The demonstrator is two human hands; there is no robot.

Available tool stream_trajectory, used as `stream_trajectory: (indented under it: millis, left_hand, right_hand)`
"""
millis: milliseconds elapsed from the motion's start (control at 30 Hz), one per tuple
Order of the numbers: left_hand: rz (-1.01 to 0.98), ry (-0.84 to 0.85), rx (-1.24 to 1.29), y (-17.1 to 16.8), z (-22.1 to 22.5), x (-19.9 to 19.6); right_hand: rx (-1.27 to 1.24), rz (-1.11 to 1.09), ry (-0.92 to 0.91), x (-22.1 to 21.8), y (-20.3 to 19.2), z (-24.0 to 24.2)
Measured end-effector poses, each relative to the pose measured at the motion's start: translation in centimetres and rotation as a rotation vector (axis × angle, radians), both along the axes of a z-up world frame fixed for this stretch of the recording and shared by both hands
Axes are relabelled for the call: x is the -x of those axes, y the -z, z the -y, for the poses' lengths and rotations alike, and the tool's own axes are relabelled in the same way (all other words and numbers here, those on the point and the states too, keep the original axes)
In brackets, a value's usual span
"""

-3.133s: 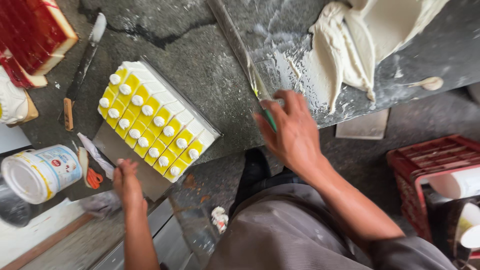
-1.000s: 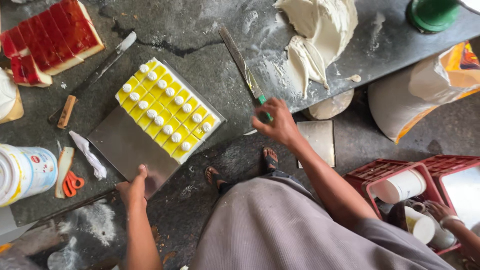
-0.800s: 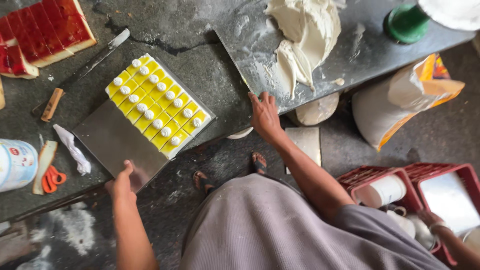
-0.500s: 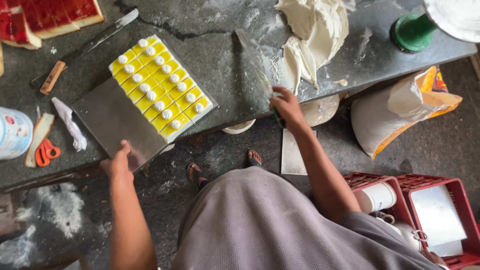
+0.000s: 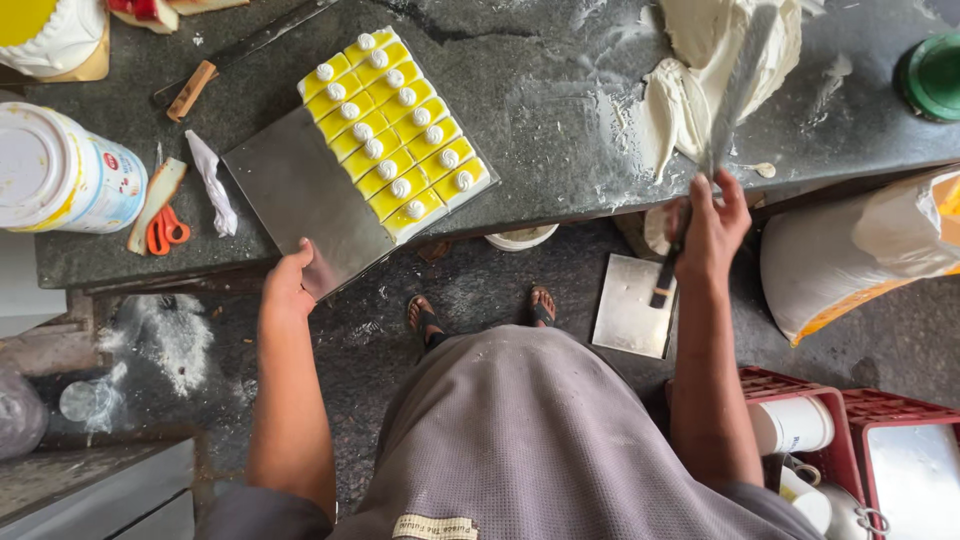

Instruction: The person cuts a rectangular yellow cake into uniform slices using a knife and a metal scraper as a guide, then uses a piping bag to apply swirls of white frosting to each slice.

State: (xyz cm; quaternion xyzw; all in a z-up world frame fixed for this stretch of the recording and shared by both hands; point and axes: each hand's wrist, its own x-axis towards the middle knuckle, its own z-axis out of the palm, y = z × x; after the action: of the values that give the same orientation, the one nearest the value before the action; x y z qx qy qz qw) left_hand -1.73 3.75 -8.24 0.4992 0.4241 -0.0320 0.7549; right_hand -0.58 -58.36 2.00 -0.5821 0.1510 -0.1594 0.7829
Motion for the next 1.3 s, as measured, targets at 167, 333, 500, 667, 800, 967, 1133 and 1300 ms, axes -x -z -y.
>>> stream_trajectory:
  millis: [167,333,500,667,800,967,1133,1300]
  left_hand:
    - [-0.014,-0.121,0.208,3.1,-0.2,1.5]
    - [-0.032,-0.274,0.155,3.8,4.6,3.3]
    - [0.07,-0.322,0.207,3.2,7.8,2.5]
    - [0.077,-0.317,0.145,2.8,8.3,1.5]
    - [0.105,-0.24,0.042,2.0,9.0,2.1]
    - [0.151,-0.23,0.023,0.1,10.8,2.7]
    - [0.188,-0.14,0.057,2.5,9.5,2.9]
    - [-0.057,-0.08,-0.028,2.4,9.4,2.8]
  right_hand:
    - [0.613,-0.102,0.171,6.7,2.4,2.7]
    - [0.756,-0.477,0.354,11.1,6.1,3.6]
    - [0.882,-0.252,0.276,9.1,7.8,-1.7]
    - [0.948,-0.409,0.055,7.5,4.8,-5.6]
    - [0.677,-0.333,0.032,8.9,2.7,-2.0]
    - [0.853,-0.406,0.012,7.8,3.2,-0.5]
    - [0.689,-0.344,-0.168,5.5,3.4,-1.8]
    - [1.322,-0.017,0.003,7.2,2.0,2.5]
